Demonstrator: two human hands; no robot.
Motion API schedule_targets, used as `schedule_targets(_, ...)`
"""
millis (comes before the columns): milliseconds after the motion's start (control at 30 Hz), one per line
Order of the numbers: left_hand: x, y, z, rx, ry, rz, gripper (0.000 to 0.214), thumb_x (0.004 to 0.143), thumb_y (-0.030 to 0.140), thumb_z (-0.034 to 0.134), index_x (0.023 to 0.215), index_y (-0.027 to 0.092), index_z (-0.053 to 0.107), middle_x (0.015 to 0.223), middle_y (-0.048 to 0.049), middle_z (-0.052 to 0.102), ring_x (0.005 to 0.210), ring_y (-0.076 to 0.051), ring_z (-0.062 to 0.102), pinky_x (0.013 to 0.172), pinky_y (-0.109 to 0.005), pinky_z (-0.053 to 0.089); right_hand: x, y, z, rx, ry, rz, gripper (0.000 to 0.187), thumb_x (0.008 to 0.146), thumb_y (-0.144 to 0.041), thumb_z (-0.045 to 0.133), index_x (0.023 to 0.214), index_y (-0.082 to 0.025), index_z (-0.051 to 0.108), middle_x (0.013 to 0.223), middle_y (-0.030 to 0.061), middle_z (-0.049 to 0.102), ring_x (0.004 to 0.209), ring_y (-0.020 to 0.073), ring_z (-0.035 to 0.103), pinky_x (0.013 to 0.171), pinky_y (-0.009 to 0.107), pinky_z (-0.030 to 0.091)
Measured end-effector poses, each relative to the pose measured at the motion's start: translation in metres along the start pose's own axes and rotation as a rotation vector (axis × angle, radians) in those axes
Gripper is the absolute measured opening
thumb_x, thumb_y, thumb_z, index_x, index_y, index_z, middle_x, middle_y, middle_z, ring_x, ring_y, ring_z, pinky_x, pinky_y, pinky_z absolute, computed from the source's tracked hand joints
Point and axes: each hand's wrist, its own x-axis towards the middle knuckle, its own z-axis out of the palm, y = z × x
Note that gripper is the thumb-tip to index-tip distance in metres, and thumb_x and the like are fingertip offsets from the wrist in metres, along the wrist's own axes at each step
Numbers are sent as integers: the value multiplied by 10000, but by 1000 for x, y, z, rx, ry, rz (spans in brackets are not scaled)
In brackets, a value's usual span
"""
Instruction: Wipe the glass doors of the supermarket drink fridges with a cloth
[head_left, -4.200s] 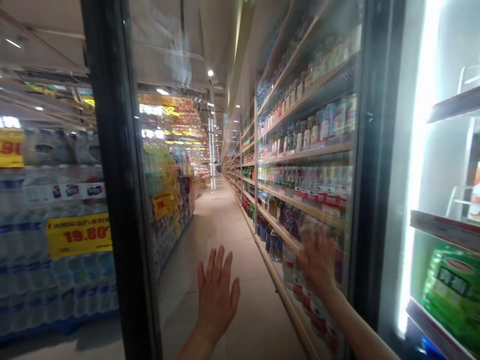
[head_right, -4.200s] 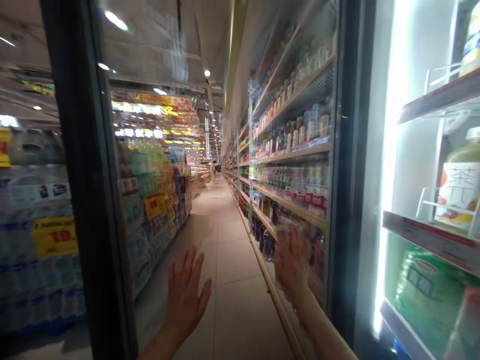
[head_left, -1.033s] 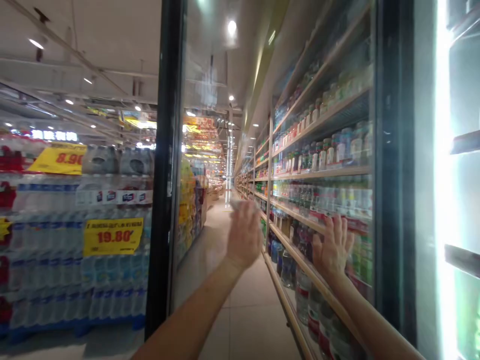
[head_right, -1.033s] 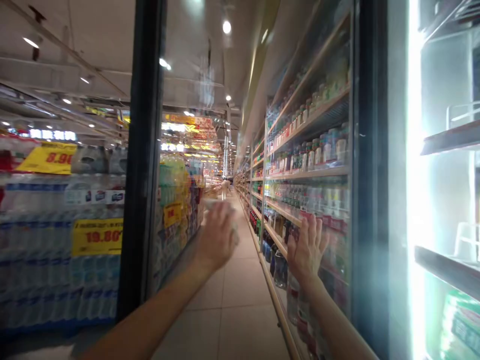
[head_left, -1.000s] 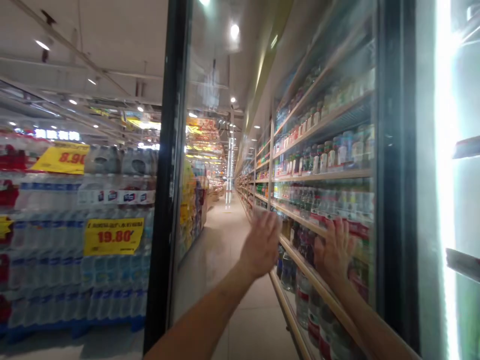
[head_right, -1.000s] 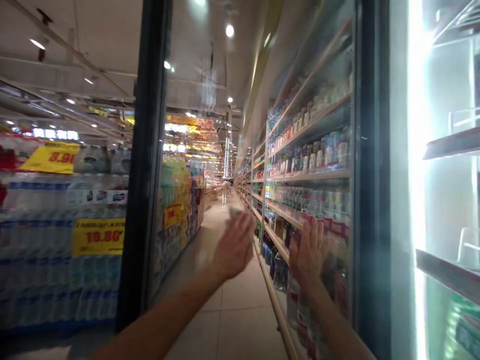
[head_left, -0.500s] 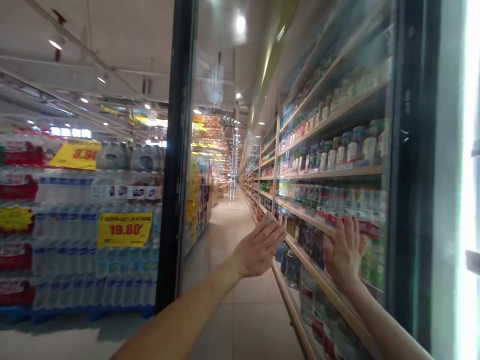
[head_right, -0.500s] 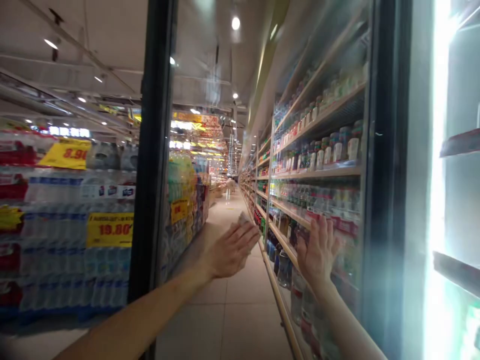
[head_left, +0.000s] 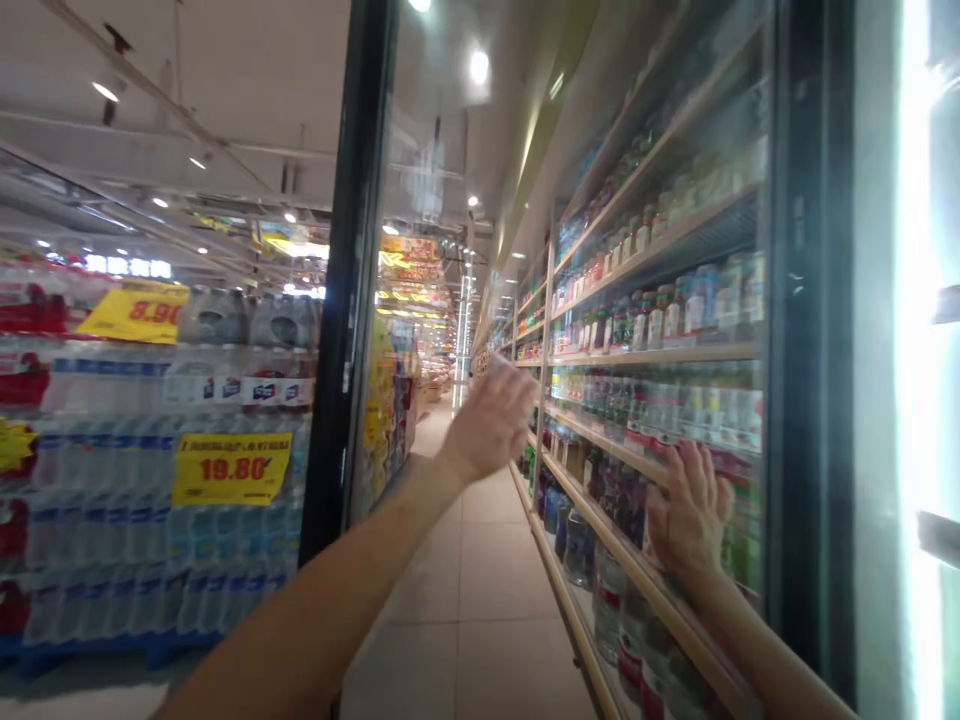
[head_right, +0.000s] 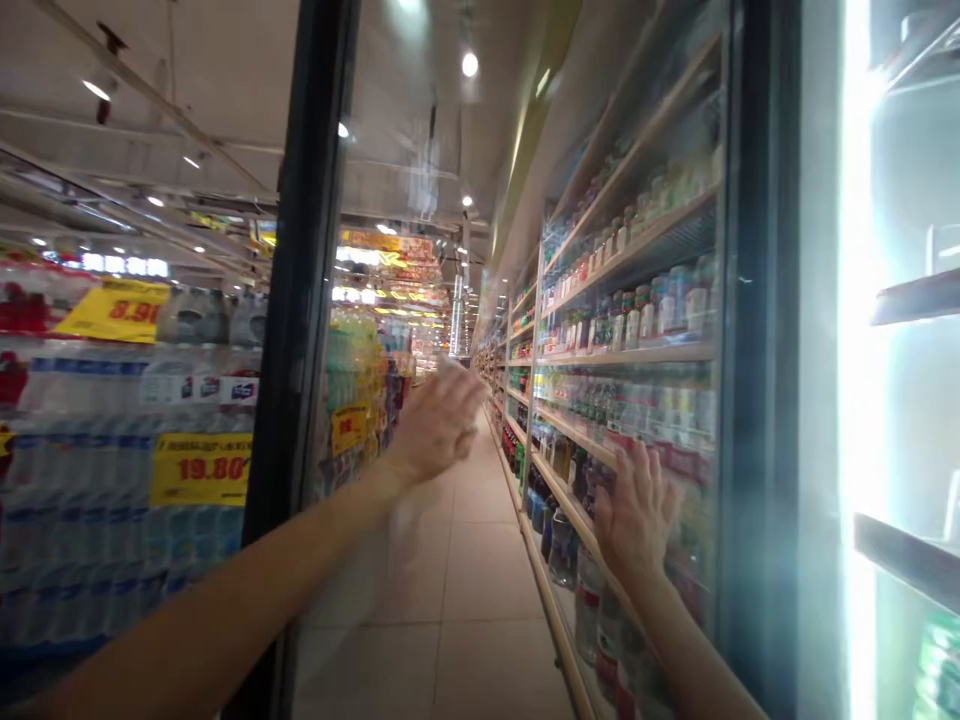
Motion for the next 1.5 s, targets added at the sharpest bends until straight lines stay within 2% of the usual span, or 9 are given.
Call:
schedule_targets(100,17,-18,-6,62,104,-449,563,852,324,384,1356,83,313,1430,-164,327,1366,-316,177,1098,-514,181,4,-7,1,5,1,52,590,885,-310,348,1436,-189,177,1450,166,295,1355,316,224,1028,570,205)
schedule_targets(300,32,39,16,-85,-91,264,520,879,318,337,1366,138,319,1433,-86,355,1364,-240,213,1132,-425,156,21,-4,6,0,40,-5,597,875,-332,353,1432,-179,204,1450,157,301,1345,311,249,1035,557,202)
schedule_targets(533,43,-30,-10,72,109,-475,547,865,326,373,1346,70,334,1428,-168,329,1358,-320,196,1099,-512,184,43,-13,4,6,42,-10,558,885,-330,341,1416,-182,250,1450,151,306,1351,290,243,1035,533,223)
schedule_targets(767,49,29,15,-51,-93,308,482,890,341,328,1332,154,380,1415,-66,388,1344,-232,262,1121,-419,180,81,-44,13,20,77,-17,557,895,-354,354,1411,-163,262,1426,155,351,1340,283,271,1052,536,194)
schedule_targets(967,65,-40,-6,72,108,-438,548,859,329,379,1343,76,336,1415,-162,353,1357,-309,204,1102,-489,184,78,-40,14,2,71,-41,602,881,-314,366,1436,-167,186,1446,150,317,1345,285,256,1049,546,194)
schedule_targets(1167,68,-13,6,-8,-50,295,499,882,360,331,1343,169,356,1408,-61,399,1343,-223,264,1118,-414,192,79,-37,14,-11,94,-80,562,895,-339,338,1425,-191,223,1408,141,385,1314,277,322,1047,513,208)
schedule_targets(1367,73,-83,-23,162,142,-548,541,848,301,392,1315,28,372,1393,-204,369,1334,-330,252,1087,-511,212,78,-34,16,-4,110,-100,582,885,-300,354,1435,-186,200,1420,135,370,1321,270,308,1049,512,210)
schedule_targets(1433,74,-72,-21,159,150,-520,549,850,311,393,1321,32,365,1387,-201,378,1334,-332,251,1088,-510,212,78,-35,16,-5,116,-99,595,881,-291,362,1438,-180,185,1421,141,367,1327,273,296,1049,523,206)
schedule_targets(1500,77,-47,-11,91,57,-170,531,860,339,384,1337,107,364,1397,-131,395,1339,-282,261,1103,-464,213,78,-35,17,-12,112,-101,597,882,-295,366,1438,-187,180,1422,140,365,1327,273,297,1048,523,210)
